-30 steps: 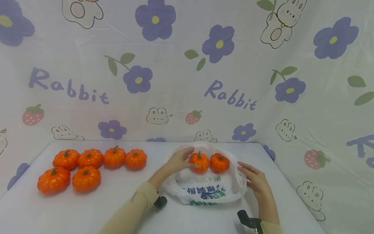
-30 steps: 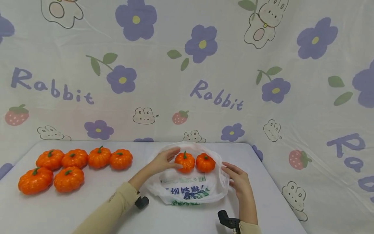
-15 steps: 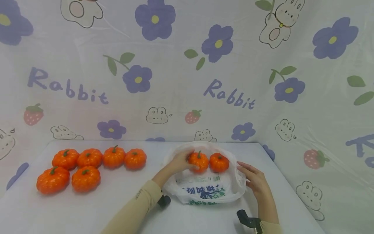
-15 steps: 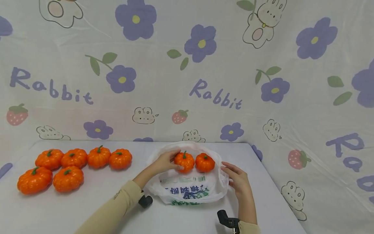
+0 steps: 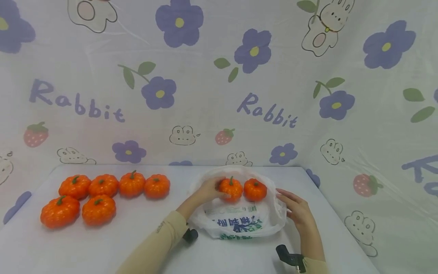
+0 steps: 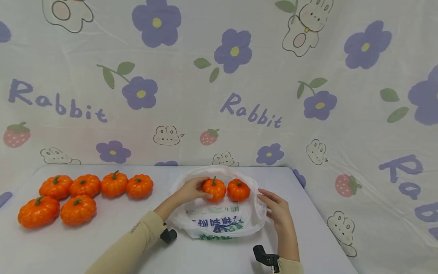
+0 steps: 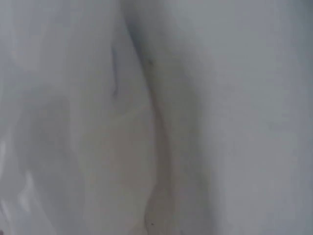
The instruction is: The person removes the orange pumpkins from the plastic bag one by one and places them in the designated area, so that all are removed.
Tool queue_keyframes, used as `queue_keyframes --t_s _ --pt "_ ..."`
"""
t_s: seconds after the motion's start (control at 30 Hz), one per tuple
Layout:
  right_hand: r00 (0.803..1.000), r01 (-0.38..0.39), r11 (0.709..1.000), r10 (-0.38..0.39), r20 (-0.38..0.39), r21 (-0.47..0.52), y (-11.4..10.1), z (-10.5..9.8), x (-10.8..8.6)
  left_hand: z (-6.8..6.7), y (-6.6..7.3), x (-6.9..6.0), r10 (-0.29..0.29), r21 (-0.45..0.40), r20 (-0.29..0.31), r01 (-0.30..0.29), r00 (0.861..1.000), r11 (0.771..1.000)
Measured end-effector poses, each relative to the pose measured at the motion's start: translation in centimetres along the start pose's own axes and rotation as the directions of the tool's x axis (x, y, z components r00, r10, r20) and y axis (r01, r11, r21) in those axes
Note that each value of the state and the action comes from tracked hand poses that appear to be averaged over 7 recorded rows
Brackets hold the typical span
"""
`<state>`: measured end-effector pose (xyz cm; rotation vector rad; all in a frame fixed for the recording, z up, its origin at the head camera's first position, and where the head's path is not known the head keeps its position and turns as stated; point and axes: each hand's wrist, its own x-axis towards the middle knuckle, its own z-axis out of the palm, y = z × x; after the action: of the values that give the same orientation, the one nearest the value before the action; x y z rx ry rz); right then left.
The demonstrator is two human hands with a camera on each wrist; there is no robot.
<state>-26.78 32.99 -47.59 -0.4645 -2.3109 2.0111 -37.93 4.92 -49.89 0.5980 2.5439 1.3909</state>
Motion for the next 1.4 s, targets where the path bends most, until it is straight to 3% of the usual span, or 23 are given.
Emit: queue_keyframes --t_s 0.3,0.87,1.07,1.4 --pt "1.000 0.003 1.000 -0.003 0.001 0.006 0.0 0.1 -0.1 -1.5 0.4 -1.3 0.089 0.030 0.054 -0.091 0.995 0.995" --pt "1.000 0.001 1.000 -0.001 -0.012 -0.006 0.0 -0.1 0.2 -6.1 0.5 -4.6 0.134 -0.039 0.155 -0.129 0.979 0.991" --pt "1.000 -0.001 1.000 0.001 -0.007 -0.001 0.1 0.0 0.2 -7.9 0.9 -6.4 0.115 -0.006 0.160 -0.115 0.980 0.993" --pt "1.000 -0.007 1.000 0.007 0.001 -0.006 -0.1 0.0 0.3 -11.5 0.0 -8.7 0.072 0.000 0.140 -0.073 0.988 0.997"
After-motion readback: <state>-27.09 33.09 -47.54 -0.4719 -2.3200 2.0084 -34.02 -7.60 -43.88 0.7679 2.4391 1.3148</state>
